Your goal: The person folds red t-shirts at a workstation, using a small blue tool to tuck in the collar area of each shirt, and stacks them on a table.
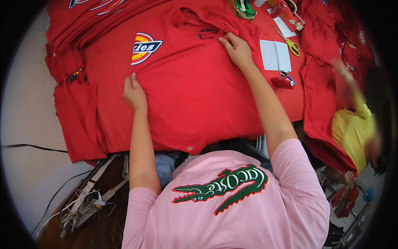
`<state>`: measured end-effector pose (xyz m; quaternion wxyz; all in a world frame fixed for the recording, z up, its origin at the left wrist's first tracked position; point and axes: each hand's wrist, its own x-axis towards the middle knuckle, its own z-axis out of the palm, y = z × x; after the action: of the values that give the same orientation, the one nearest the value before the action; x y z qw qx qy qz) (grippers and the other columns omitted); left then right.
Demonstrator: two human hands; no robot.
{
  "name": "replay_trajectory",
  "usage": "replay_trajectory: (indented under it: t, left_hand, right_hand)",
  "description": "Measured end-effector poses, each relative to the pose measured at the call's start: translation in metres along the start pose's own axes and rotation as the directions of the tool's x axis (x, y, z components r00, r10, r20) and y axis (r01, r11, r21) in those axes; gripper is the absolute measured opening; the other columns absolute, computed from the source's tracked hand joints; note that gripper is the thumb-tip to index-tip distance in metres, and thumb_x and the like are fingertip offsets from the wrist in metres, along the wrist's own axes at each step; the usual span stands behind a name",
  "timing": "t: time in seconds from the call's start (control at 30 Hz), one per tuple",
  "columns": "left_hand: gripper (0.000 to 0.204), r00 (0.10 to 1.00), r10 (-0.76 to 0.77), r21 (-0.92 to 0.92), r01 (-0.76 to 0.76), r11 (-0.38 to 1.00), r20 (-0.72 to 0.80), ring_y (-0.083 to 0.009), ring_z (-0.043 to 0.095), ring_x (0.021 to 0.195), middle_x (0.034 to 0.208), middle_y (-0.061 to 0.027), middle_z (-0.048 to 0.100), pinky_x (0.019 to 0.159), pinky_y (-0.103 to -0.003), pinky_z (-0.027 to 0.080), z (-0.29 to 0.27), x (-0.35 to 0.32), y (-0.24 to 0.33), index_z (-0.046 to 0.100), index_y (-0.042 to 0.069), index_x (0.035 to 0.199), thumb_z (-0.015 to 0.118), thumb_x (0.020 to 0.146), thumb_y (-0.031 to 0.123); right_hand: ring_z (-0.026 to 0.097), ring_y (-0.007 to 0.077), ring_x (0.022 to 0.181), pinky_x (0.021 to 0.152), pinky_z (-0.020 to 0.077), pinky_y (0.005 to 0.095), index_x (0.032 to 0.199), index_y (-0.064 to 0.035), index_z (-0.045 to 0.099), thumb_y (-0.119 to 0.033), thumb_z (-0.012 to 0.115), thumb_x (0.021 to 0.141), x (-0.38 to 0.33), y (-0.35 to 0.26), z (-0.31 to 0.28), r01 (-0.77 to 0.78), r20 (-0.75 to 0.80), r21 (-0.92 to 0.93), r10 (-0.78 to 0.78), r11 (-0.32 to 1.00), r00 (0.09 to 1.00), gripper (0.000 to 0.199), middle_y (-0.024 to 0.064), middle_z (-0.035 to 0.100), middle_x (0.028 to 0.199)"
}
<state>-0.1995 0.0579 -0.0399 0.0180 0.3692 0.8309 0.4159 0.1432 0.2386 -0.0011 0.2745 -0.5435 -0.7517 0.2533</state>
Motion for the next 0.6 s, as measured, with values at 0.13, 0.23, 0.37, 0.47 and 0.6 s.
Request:
replay_trajectory:
  t: [0.13, 0.23, 0.37, 0.47, 0.6]
  left_hand:
    - [0.037, 1.0, -0.011, 0.082, 0.011, 0.997, -0.005, -0.039, 0.063, 0.067, 0.078, -0.0209, 0.068, 0.061, -0.045, 0.049, -0.002, -0.002, 0.007, 0.067, 0.001, 0.093, 0.06, 0.104, 0.035]
    - [0.038, 0.999, 0.02, 0.083, -0.017, 0.996, -0.033, -0.04, 0.062, 0.067, 0.077, -0.021, 0.067, 0.06, -0.046, 0.048, -0.002, 0.0, 0.007, 0.066, 0.001, 0.09, 0.06, 0.104, 0.036]
    - [0.038, 1.0, 0.0, 0.128, 0.003, 0.992, -0.023, -0.0397, 0.063, 0.069, 0.079, -0.0206, 0.068, 0.062, -0.046, 0.049, -0.003, -0.001, 0.009, 0.067, 0.001, 0.092, 0.06, 0.105, 0.036]
    - [0.039, 0.999, -0.022, 0.059, 0.023, 0.998, -0.025, -0.0341, 0.065, 0.069, 0.08, -0.0194, 0.069, 0.064, -0.043, 0.05, 0.002, -0.002, 0.009, 0.068, 0.001, 0.095, 0.06, 0.104, 0.039]
    - [0.03, 1.0, 0.009, -0.048, -0.009, 0.999, 0.015, -0.0252, 0.067, 0.077, 0.088, -0.0148, 0.072, 0.071, -0.037, 0.052, 0.004, 0.003, -0.005, 0.07, 0.002, 0.105, 0.069, 0.1, 0.033]
  right_hand:
    - [0.065, 0.0295, 0.071, 0.065, 0.0496, 0.0387, 0.095, -0.0059, 0.065, -0.035, 0.067, 0.099, -0.007, 0.0, 0.01, 0.03, -0.157, -0.001, -0.03, 1.0, 0.987, 0.03, 0.0134, 0.068, 0.08]
    - [0.065, 0.0302, 0.071, 0.064, 0.0498, 0.0408, 0.093, -0.0067, 0.065, -0.037, 0.066, 0.1, -0.005, -0.001, 0.016, 0.033, -0.197, -0.021, -0.036, 0.999, 0.98, 0.031, 0.0118, 0.068, 0.079]
    - [0.066, 0.0326, 0.072, 0.063, 0.0501, 0.044, 0.088, -0.0081, 0.063, -0.04, 0.065, 0.099, -0.006, 0.001, 0.022, 0.062, -0.251, -0.023, -0.065, 0.998, 0.966, 0.034, 0.0099, 0.068, 0.078]
    - [0.066, 0.0295, 0.071, 0.064, 0.0508, 0.0417, 0.094, -0.009, 0.064, -0.037, 0.069, 0.097, -0.007, 0.001, 0.02, 0.045, -0.24, -0.028, -0.051, 0.999, 0.969, 0.029, 0.008, 0.068, 0.079]
    - [0.065, 0.0217, 0.071, 0.068, 0.0522, 0.0365, 0.111, -0.0105, 0.063, -0.027, 0.076, 0.093, -0.019, -0.014, -0.012, -0.092, -0.048, 0.391, 0.121, 0.916, 0.992, 0.028, 0.0051, 0.067, 0.083]
